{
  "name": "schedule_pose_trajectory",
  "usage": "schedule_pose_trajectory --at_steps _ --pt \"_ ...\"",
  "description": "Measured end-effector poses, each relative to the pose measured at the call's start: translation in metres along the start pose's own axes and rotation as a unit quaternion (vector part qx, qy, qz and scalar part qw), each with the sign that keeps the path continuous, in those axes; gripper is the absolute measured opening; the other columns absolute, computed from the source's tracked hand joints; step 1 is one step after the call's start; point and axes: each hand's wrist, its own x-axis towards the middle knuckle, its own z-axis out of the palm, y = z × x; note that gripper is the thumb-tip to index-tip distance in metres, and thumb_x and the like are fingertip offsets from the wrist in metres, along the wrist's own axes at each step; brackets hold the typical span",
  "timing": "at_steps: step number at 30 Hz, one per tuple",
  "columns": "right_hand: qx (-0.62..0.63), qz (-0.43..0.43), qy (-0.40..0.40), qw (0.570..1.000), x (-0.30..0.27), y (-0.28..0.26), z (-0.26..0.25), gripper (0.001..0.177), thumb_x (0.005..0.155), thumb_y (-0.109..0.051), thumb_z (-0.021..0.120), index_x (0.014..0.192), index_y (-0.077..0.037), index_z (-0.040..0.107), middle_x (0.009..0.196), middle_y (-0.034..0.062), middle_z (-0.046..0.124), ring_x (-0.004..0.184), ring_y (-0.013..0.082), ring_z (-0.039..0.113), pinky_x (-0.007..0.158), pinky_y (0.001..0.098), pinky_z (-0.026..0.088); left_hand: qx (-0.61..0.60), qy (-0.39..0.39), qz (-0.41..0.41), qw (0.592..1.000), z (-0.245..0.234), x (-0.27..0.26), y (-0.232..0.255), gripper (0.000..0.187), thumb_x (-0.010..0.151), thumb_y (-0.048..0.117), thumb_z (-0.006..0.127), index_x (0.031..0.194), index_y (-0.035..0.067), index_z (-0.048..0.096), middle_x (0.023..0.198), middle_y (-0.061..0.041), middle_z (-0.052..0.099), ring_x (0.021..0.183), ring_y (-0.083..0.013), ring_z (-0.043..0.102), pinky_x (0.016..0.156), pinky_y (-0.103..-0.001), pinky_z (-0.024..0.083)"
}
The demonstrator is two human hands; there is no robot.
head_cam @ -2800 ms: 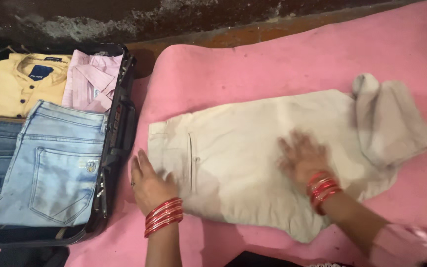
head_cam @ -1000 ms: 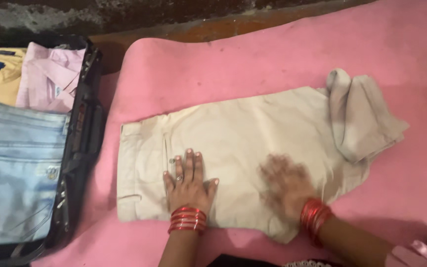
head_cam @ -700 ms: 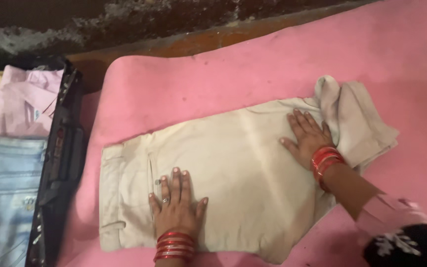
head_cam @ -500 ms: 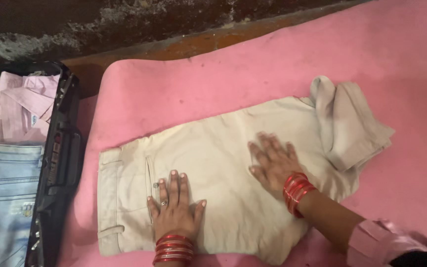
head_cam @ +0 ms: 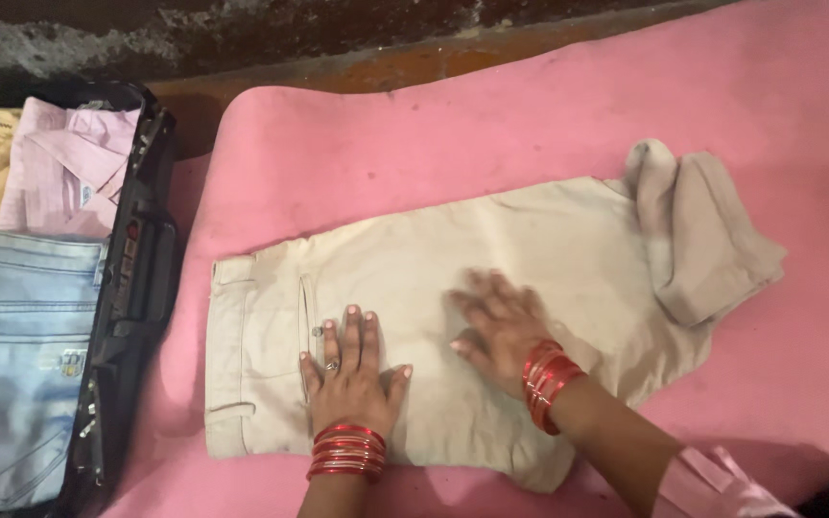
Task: The person folds a pair of blue jeans and then a pair of beige pants, smoothing them out on a pink floor mat before placing them into a black suitcase.
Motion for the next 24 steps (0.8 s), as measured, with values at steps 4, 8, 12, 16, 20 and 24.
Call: schedule_pose_trajectory --at_steps 4,8,12,16,20,24 --pt "0.046 -0.085 0.075 0.992 0.028 0.045 -0.013 0.075 0.094 -0.054 0.052 0.158 -0.021 0.033 0.167 0.0069 0.02 0.154 0.0278 0.018 0.121 0.0543 0.02 -0.015 0.003 0.004 1.0 0.001 -0.001 0.001 0.09 0.088 0.061 0.052 0.163 0.025 0.017 0.173 0.002 0.006 0.153 -0.0274 0.007 0.119 -0.06 0.01" --pt "0.066 0.104 0.008 0.992 0.014 0.116 -0.038 0.077 0.096 -0.056 0.052 0.159 -0.023 0.023 0.169 0.0042 0.01 0.156 0.0261 0.013 0.122 0.0498 0.016 -0.01 -0.006 0.001 1.0 0.0 0.004 -0.001 0.09 0.088 0.061 0.055 0.163 0.025 0.018 0.173 0.002 0.007 0.153 -0.0274 0.008 0.12 -0.06 0.011" --pt "0.041 0.068 -0.096 0.992 -0.046 0.145 -0.036 0.085 0.09 -0.051 0.061 0.16 -0.026 0.02 0.17 0.0068 0.006 0.154 0.0266 0.014 0.123 0.0398 0.019 0.006 -0.012 0.001 1.0 -0.006 -0.004 0.012 0.087 0.088 0.055 0.062 0.158 0.024 0.021 0.168 0.0 0.009 0.154 -0.0295 0.009 0.119 -0.063 0.012" --pt "0.034 0.055 -0.106 0.992 -0.108 0.153 -0.03 0.069 0.089 -0.047 0.064 0.151 -0.026 0.041 0.161 0.0071 0.029 0.146 0.0293 0.034 0.12 0.0394 0.03 -0.038 0.001 0.128 0.991 -0.004 -0.048 0.083 0.085 0.084 0.053 0.071 0.153 0.02 0.035 0.166 -0.007 0.025 0.156 -0.0297 0.025 0.123 -0.065 0.019" --pt "0.17 0.303 -0.03 0.937 -0.119 0.164 -0.053 0.045 0.094 -0.043 0.063 0.128 -0.017 0.072 0.126 0.0109 0.077 0.12 0.0321 0.07 0.107 0.0417 0.054 -0.075 0.006 0.187 0.98 0.018 -0.089 0.177 0.09 0.083 0.048 0.071 0.157 0.019 0.031 0.166 -0.012 0.024 0.15 -0.0425 0.024 0.112 -0.073 0.019" --pt "0.212 0.327 -0.058 0.919 -0.121 0.18 -0.048 0.051 0.092 -0.047 0.068 0.126 -0.009 0.071 0.112 0.0162 0.075 0.107 0.0354 0.072 0.097 0.0463 0.055 -0.011 0.104 0.17 0.98 0.053 -0.089 0.214 0.07 0.087 0.031 0.062 0.153 0.021 0.041 0.161 -0.016 0.033 0.139 -0.0485 0.041 0.098 -0.074 0.039"
